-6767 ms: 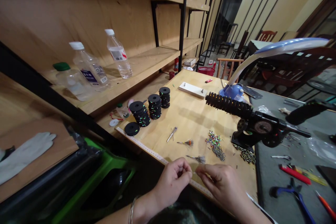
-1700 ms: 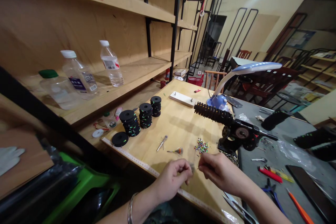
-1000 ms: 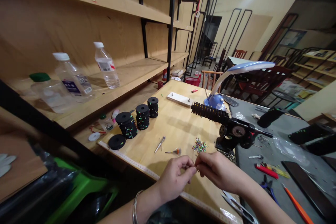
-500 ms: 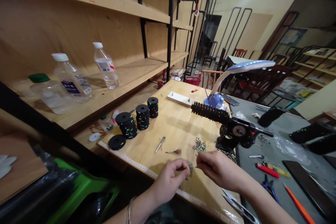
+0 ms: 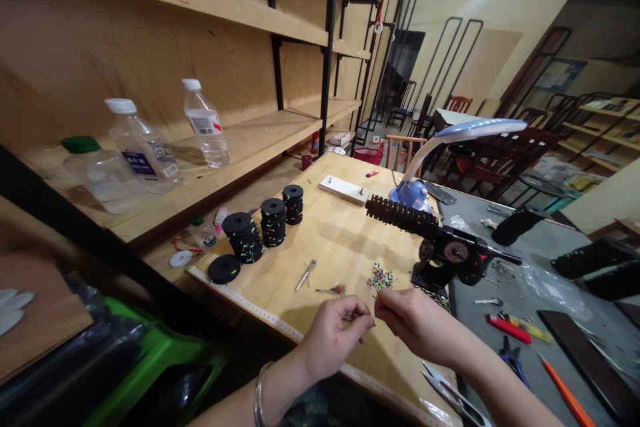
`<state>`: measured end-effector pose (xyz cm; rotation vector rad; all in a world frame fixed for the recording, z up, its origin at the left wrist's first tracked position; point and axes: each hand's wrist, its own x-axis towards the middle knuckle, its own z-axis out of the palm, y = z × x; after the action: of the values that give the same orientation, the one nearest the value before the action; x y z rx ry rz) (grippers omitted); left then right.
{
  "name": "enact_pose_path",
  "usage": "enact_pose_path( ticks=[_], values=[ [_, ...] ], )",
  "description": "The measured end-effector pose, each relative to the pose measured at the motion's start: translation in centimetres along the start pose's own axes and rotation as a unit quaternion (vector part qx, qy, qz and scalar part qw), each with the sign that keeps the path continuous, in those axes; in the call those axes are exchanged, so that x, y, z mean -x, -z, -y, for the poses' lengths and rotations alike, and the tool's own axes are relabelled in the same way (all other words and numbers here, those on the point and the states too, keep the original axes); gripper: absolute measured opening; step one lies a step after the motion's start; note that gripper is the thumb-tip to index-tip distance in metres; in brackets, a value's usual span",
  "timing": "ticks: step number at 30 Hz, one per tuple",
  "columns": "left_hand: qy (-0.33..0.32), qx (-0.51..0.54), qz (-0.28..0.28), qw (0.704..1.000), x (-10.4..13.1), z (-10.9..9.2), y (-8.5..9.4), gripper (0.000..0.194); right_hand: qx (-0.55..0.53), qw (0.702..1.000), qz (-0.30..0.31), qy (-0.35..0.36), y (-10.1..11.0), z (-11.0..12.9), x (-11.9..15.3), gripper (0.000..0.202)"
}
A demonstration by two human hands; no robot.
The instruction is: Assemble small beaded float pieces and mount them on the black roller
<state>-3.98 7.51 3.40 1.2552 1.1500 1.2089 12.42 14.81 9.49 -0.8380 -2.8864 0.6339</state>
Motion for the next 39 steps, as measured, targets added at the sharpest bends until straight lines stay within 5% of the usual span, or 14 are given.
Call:
enact_pose_path(
  ticks=[7,16,30,39],
  values=[
    [0.007,-0.011,-0.013,1.000,0.5,0.7,1.1,0.015,-0.010,1.000,0.009,0.008,0.3,0.1,-0.1,0.015],
    [-0.002,0.034,-0.008,0.999,0.0,-0.2,-0.3,0.003,-0.008,1.000,0.007,-0.005,0.2,0.2,-0.2,0.015],
    [0.050,0.071,-0.024,0.996,-0.5,-0.3,-0.7,0.017,-0.053,0.998,0.028,-0.034,0.3,0.3,-0.8,0.019],
    [0.046,0.064,-0.018,0.997,-0.7,0.2,-0.5,0.021,-0.020,1.000,-0.010,0.015,0.1,-0.5,-0.7,0.013]
  ],
)
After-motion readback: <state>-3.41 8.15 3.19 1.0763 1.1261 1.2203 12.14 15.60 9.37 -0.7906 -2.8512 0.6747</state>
